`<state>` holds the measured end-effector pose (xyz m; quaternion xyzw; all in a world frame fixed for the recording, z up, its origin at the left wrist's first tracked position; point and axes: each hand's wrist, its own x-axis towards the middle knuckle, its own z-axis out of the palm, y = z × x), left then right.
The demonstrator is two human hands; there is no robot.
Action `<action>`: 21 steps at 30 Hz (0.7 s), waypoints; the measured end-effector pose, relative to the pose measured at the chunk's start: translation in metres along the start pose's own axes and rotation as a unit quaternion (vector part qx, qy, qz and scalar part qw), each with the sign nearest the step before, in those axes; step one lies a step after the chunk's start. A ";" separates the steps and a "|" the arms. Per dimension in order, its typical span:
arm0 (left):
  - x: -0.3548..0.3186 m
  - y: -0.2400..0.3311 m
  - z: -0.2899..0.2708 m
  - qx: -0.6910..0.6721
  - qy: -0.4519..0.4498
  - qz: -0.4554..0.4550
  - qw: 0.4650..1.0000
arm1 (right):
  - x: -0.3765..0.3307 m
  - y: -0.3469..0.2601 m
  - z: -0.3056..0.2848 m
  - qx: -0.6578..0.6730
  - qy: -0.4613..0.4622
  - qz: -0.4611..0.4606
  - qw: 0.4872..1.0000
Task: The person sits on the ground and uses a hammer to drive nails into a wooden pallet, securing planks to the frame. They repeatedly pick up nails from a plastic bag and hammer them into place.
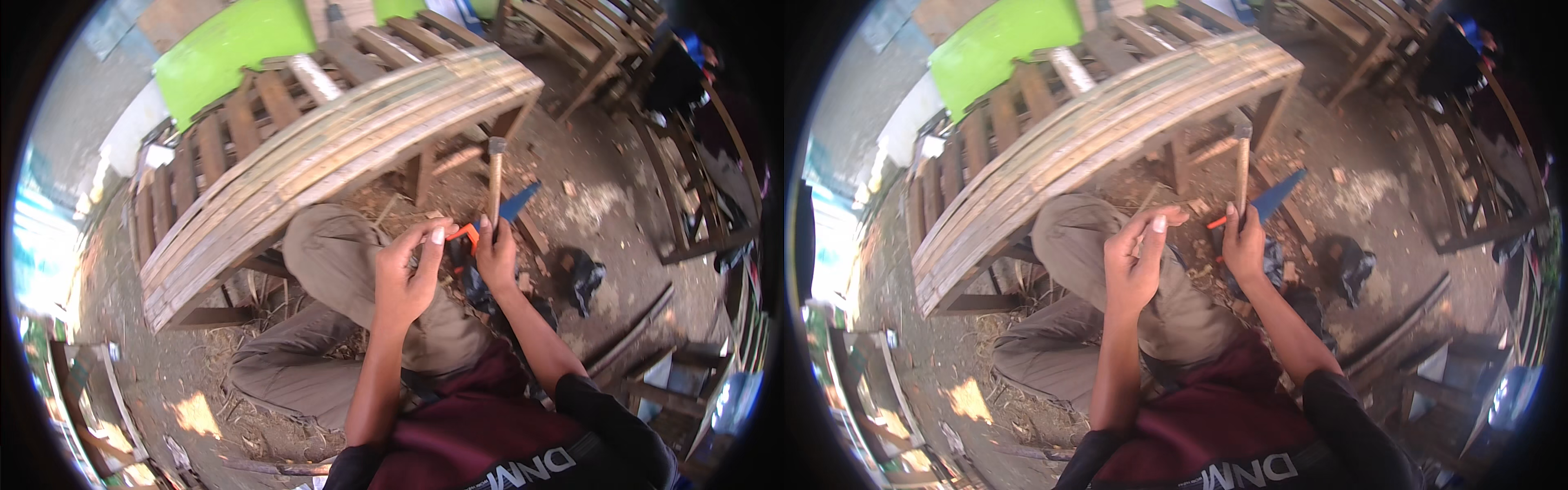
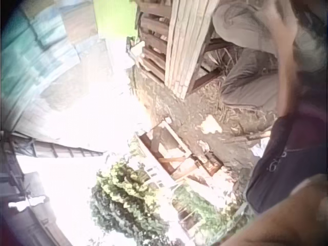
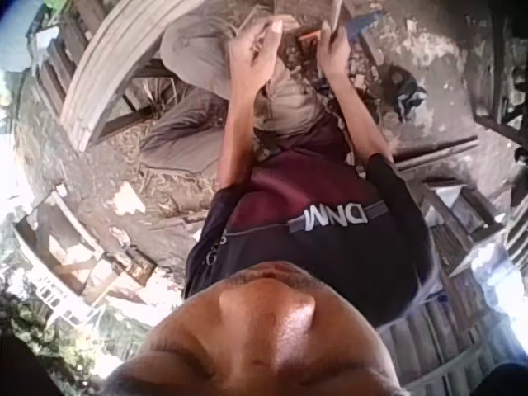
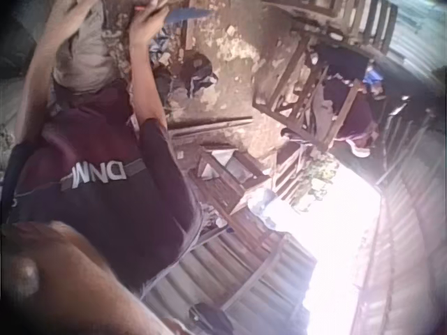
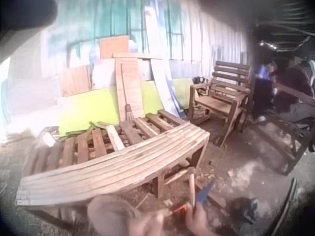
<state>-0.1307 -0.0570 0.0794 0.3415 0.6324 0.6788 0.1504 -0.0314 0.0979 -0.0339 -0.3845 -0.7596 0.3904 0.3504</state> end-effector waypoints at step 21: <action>-0.005 -0.128 0.164 0.404 -0.547 -0.076 0.729 | -0.160 0.303 -0.058 -0.173 0.067 0.344 0.920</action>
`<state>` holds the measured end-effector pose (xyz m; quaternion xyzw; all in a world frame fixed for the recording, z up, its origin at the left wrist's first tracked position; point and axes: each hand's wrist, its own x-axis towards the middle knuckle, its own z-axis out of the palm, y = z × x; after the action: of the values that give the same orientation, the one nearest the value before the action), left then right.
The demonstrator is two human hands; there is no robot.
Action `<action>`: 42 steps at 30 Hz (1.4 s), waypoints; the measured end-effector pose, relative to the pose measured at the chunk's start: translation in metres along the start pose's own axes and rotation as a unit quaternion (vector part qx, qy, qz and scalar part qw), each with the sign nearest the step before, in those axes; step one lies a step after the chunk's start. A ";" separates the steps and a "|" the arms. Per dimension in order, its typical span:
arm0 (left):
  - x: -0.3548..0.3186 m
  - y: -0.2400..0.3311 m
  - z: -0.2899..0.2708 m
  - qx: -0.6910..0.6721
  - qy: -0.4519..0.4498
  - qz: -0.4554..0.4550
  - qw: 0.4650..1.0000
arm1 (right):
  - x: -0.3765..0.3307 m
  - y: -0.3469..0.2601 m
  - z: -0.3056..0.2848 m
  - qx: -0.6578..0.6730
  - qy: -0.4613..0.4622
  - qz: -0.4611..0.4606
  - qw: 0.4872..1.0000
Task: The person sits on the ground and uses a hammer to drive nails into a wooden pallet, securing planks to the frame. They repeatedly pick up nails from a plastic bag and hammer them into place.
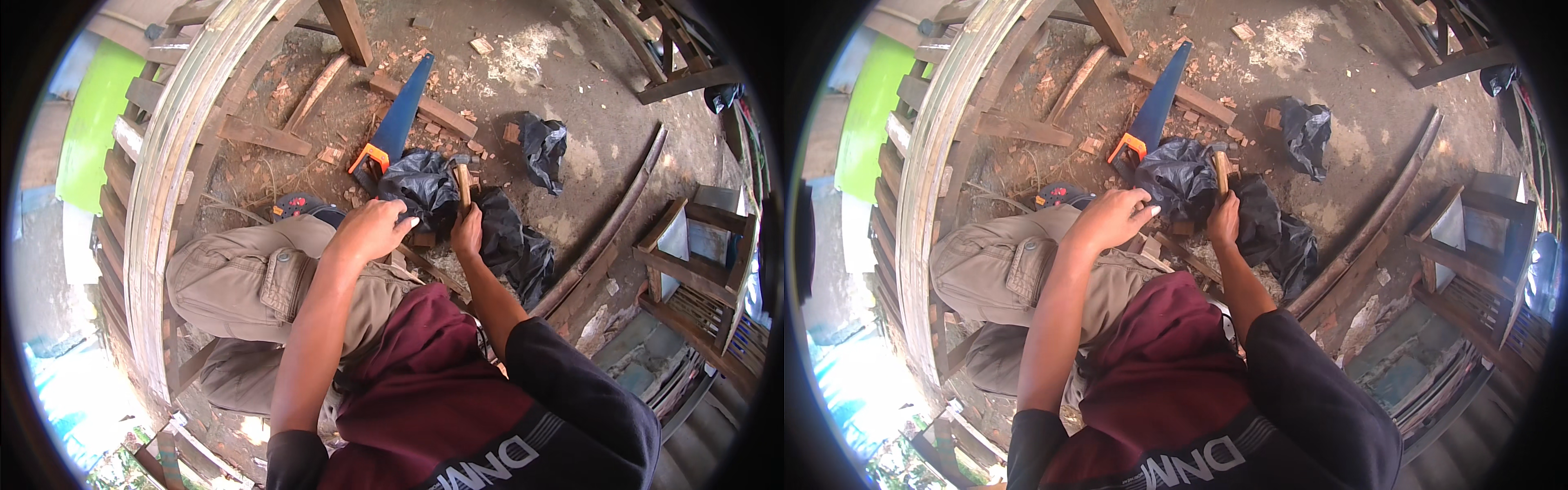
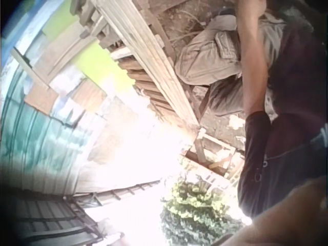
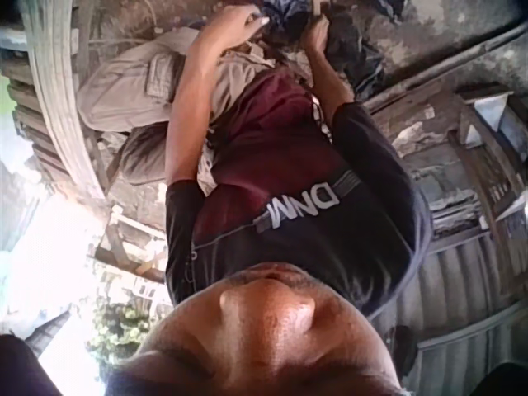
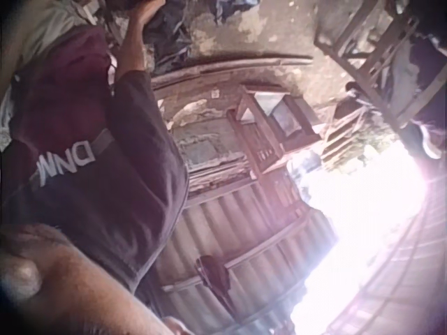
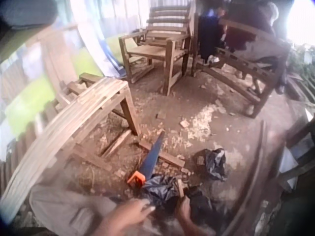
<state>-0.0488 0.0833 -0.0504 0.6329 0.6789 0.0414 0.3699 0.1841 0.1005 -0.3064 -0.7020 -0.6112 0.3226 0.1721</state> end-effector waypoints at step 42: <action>-0.025 -0.003 -0.003 -0.088 0.124 0.000 0.988 | 0.101 0.004 -0.007 -0.146 -0.160 0.055 0.975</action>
<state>-0.0549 0.0611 -0.0389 0.5879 0.7131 0.1794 0.3372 0.1963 0.1982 -0.3285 -0.6914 -0.6318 0.3469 -0.0500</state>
